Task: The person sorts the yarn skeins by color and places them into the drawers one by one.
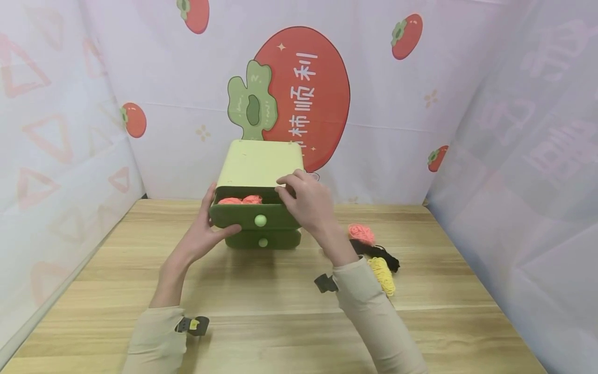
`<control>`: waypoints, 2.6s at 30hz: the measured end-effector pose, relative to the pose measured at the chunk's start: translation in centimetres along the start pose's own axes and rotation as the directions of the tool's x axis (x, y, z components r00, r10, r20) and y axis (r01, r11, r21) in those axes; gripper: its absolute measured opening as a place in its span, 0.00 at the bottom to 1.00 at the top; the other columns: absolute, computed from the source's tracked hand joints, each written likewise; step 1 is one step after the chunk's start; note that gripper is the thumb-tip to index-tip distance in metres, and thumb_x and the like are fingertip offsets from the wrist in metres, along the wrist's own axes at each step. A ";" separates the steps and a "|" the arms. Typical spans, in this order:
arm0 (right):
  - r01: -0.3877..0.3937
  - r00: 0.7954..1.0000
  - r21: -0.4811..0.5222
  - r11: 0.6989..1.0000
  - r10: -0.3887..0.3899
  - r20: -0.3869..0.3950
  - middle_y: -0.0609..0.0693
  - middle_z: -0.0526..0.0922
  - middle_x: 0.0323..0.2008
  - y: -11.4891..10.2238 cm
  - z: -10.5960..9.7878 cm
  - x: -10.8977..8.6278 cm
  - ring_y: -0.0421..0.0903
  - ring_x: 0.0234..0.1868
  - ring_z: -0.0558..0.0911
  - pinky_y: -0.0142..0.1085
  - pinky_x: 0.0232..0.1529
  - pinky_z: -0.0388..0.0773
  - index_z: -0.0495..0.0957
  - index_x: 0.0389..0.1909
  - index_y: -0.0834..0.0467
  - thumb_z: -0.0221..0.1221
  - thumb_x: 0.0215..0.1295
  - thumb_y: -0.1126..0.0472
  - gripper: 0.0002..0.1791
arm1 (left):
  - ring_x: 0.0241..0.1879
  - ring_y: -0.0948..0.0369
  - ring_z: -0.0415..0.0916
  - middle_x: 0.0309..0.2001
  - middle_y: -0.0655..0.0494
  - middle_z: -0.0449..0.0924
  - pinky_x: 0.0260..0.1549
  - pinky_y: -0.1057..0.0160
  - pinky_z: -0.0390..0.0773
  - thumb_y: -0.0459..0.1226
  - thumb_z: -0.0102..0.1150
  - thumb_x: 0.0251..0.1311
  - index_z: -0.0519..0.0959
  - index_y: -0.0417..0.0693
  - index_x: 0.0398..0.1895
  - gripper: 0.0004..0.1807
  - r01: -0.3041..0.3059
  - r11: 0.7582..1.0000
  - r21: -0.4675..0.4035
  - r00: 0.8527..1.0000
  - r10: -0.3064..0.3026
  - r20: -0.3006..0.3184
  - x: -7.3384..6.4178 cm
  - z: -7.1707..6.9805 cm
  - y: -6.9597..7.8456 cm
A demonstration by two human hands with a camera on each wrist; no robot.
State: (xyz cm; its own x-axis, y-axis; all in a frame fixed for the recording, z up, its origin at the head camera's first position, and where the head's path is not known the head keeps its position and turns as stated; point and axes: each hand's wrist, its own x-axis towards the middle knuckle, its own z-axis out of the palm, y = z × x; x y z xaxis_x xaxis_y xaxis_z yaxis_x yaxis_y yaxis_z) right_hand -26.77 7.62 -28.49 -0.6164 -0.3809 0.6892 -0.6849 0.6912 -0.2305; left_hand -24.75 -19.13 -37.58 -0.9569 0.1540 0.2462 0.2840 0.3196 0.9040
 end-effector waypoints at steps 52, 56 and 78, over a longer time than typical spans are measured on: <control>-0.346 0.851 -0.273 0.898 0.422 0.311 0.52 0.84 0.39 15.4 -0.9 -8.7 0.52 0.35 0.82 0.45 0.29 0.75 0.84 0.51 0.56 0.61 0.69 0.51 0.17 | 0.74 0.52 0.53 0.78 0.64 0.44 0.68 0.37 0.62 0.52 0.73 0.54 0.34 0.89 0.75 0.60 0.017 1.000 0.023 1.000 -0.017 -0.002 -0.2 0.0 0.3; -0.371 0.809 -0.300 0.879 0.464 0.362 0.55 0.83 0.42 16.4 -1.2 -9.5 0.53 0.37 0.82 0.50 0.33 0.77 0.82 0.53 0.57 0.61 0.68 0.52 0.18 | 0.75 0.51 0.53 0.78 0.61 0.43 0.68 0.37 0.61 0.50 0.73 0.55 0.34 0.84 0.77 0.61 0.030 0.999 0.015 1.000 -0.030 0.007 -0.5 -0.1 1.3; -0.369 0.654 -0.359 0.858 0.514 0.556 0.65 0.82 0.54 18.9 -1.5 -12.1 0.65 0.52 0.81 0.58 0.44 0.79 0.81 0.57 0.58 0.59 0.67 0.56 0.20 | 0.74 0.51 0.54 0.78 0.64 0.45 0.66 0.36 0.63 0.54 0.73 0.53 0.35 0.90 0.74 0.60 -0.005 0.999 0.042 1.000 0.005 0.004 0.1 0.5 -0.3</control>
State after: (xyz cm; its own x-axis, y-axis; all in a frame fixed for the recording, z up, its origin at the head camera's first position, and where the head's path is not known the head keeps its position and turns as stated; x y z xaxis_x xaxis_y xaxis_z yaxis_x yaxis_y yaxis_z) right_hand -31.71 26.19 -40.17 -0.9706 -0.2353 -0.0499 -0.2206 0.9534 -0.2057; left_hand -24.92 -18.76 -37.98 -0.9554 0.1589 0.2490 0.2908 0.3578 0.8874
